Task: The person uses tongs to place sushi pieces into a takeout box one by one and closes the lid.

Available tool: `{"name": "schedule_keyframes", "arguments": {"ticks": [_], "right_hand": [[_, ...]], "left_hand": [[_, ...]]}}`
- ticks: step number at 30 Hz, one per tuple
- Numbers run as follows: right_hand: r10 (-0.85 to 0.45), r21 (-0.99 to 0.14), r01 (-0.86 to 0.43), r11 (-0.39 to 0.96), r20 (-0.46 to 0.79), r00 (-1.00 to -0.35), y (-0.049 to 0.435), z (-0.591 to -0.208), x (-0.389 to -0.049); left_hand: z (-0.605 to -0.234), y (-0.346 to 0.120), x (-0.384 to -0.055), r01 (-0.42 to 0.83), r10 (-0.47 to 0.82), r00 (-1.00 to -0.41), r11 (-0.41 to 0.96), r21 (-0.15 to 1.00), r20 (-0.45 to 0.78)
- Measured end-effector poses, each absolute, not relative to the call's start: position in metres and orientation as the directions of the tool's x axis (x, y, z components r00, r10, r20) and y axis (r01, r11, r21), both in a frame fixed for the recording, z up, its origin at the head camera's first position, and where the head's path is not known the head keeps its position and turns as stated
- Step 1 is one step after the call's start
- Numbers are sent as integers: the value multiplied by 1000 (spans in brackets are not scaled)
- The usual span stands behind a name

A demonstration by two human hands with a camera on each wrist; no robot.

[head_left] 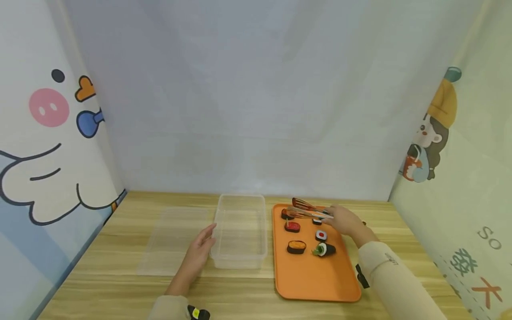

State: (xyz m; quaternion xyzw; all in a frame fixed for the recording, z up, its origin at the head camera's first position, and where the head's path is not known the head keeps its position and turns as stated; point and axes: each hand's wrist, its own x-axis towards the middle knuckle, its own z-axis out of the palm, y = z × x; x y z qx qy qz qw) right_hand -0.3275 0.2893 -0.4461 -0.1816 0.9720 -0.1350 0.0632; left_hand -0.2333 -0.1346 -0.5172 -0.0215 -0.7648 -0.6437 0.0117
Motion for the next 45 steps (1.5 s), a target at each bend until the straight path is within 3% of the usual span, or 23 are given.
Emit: {"name": "schedule_keyframes", "arguments": {"ticks": [16,30,45], "right_hand": [[-273,-163,-254,953,-108,-956,267,-446,-329],[-344,-201,-334,921,-12,-939,266,-427,-332],[-403,-149,-403,903,36,-915,183,-395,-330]], "left_hand": [[-522,-129,-236,45,-4,-999,147,988,46],[-523,-132,-234,54,-12,-998,154,987,57],[-525,-133,-236,58,-1,-998,132,990,59]]}}
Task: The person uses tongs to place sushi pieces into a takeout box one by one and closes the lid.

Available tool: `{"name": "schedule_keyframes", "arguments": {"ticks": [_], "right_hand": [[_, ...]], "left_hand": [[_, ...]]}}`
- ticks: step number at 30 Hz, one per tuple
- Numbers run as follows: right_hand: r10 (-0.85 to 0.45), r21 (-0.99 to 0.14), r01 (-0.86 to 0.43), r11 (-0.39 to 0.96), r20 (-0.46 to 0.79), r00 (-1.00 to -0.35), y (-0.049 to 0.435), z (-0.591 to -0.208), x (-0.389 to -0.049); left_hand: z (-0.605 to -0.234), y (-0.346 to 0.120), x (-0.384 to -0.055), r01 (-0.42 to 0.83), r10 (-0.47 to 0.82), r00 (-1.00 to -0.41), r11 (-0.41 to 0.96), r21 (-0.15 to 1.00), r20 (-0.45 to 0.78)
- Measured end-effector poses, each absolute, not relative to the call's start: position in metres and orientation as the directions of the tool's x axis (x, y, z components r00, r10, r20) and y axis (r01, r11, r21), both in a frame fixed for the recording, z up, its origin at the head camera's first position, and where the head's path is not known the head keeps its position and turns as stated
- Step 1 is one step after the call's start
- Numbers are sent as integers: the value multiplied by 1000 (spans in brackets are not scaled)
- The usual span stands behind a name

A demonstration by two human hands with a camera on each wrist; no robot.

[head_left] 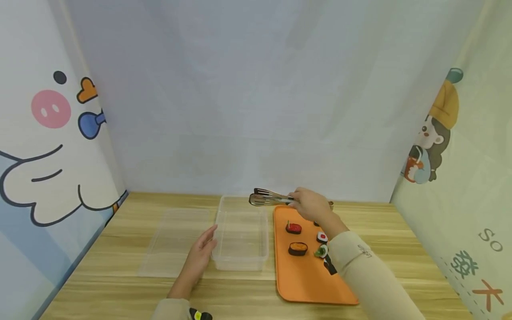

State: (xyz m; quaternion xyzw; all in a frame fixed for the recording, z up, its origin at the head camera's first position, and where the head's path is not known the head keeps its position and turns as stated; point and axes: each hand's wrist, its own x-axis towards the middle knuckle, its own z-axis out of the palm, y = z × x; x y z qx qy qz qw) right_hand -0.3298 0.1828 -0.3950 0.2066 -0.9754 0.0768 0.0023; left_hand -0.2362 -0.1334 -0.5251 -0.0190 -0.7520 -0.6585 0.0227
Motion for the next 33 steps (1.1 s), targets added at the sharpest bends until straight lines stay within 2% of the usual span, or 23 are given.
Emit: {"name": "schedule_keyframes", "arguments": {"ticks": [13,27,33], "right_hand": [[-398,-120,-389,913,-54,-916,129,-413,-344],[-431,-62,-428,902,-43,-901,104,-429,-351],[-419,-89,-413,906,-61,-906,96,-430,-352]], "left_hand": [[-521,-131,-233,64,-8,-998,134,989,66],[-523,-133,-233,64,-14,-998,114,991,66],[-524,-133,-233,55,-9,-998,104,993,57]]}}
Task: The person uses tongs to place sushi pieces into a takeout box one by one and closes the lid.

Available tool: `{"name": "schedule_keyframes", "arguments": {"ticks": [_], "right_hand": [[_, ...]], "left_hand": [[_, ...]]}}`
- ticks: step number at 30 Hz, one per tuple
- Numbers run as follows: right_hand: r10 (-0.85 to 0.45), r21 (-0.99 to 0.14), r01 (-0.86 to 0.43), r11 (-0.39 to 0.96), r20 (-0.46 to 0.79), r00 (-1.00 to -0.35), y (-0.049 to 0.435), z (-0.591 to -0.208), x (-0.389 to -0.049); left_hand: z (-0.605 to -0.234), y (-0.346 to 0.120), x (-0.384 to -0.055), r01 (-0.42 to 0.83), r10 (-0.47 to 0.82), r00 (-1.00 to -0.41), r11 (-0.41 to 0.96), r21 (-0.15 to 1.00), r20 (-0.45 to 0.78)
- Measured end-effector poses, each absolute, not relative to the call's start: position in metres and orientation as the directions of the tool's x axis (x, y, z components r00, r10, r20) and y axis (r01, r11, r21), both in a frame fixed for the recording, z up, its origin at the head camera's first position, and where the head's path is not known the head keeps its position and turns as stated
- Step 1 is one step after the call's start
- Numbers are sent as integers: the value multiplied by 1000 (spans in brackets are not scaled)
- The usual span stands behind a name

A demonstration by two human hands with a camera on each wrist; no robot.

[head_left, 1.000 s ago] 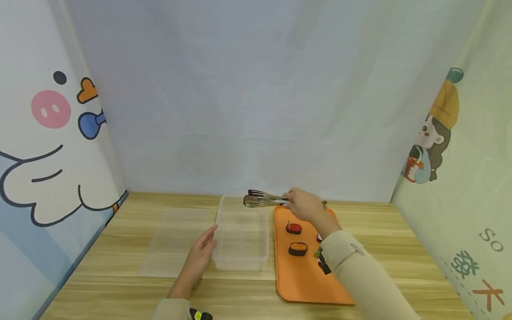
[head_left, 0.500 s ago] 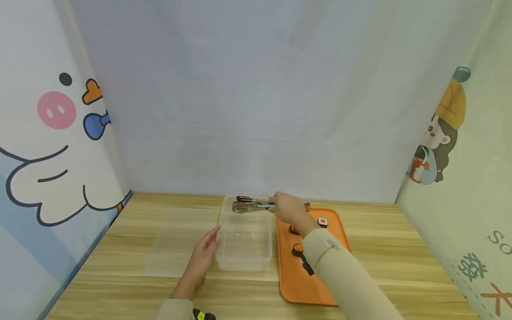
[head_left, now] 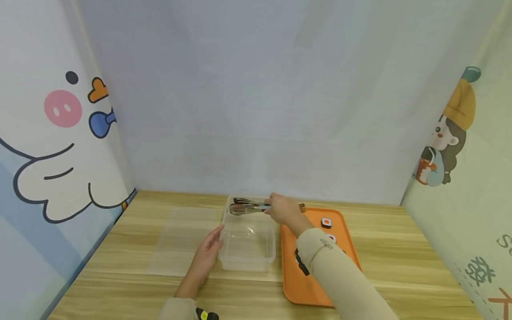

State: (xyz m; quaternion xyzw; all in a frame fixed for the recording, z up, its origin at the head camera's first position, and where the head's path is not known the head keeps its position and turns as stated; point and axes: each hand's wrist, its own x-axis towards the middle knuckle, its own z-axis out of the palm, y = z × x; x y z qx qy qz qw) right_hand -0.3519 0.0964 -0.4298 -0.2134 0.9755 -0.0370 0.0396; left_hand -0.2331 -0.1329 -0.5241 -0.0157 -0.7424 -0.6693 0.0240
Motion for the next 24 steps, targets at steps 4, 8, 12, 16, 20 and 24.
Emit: {"name": "schedule_keyframes", "arguments": {"ticks": [4,8,12,16,20,24], "right_hand": [[-393,-110,-385,916,-65,-917,101,-428,-350],[-388,-130,-379,916,-56,-920,112,-420,-348],[-383,-150,-373,916,-43,-923,131,-411,-346],[-378,-155,-369,916,-28,-925,156,-406,-344],[-365,-166,-355,920,-33,-930,182,-402,-341],[-354,-184,-341,922,-43,-934,208,-396,-337]], "left_hand": [[-524,-131,-234,49,-4,-999,94,994,50],[-523,-131,-234,39,-6,-999,105,994,39],[-524,-131,-234,37,-12,-999,118,992,39],[-523,-130,-233,29,-17,-999,119,992,31],[-523,-131,-233,25,-17,-999,116,993,27],[-523,-130,-234,32,-9,-999,107,994,33]]}}
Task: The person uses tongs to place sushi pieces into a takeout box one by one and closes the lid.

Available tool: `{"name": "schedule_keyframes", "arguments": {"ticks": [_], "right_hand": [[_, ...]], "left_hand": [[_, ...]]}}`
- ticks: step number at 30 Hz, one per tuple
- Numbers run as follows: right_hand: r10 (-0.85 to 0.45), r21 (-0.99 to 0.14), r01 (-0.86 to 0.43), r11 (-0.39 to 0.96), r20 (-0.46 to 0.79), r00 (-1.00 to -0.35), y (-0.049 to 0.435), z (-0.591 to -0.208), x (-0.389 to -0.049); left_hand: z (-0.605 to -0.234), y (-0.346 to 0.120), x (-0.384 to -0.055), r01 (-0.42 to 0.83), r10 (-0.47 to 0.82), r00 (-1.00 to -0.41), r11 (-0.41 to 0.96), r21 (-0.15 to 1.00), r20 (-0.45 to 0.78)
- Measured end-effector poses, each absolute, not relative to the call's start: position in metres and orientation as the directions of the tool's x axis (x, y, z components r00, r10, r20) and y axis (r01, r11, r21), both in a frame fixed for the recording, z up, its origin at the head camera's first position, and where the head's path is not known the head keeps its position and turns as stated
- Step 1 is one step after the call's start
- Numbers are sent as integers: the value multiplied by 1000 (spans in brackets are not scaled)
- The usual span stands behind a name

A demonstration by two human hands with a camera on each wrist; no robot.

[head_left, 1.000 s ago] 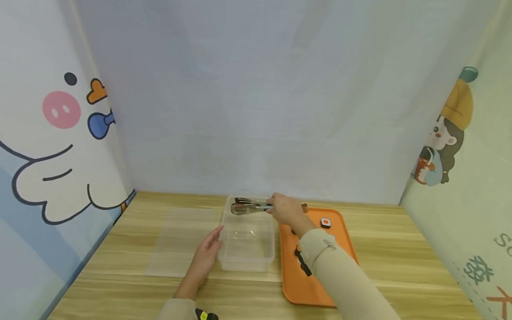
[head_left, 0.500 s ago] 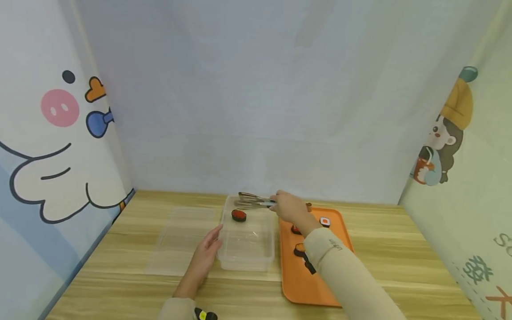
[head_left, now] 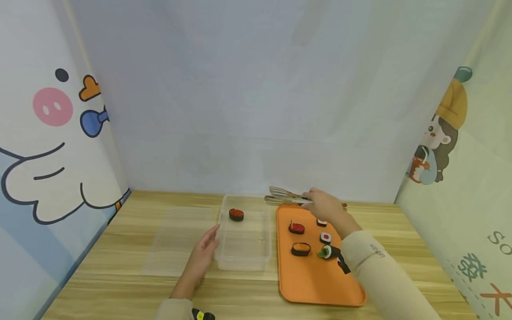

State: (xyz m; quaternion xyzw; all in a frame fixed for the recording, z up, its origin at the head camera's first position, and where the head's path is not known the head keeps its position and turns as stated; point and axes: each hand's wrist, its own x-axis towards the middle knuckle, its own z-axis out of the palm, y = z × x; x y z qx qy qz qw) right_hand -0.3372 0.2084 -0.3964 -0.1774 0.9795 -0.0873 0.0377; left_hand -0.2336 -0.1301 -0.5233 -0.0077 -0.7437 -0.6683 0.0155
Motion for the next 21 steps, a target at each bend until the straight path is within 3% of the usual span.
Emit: {"name": "schedule_keyframes", "arguments": {"ticks": [10,21], "right_hand": [[-387,-203,-373,905,-34,-921,270,-406,-329],[-426,-217,-403,889,-68,-902,286,-422,-312]], "left_hand": [[-526,-130,-234,30,-5,-1000,115,993,30],[-528,-132,-234,37,-17,-999,118,992,39]]}}
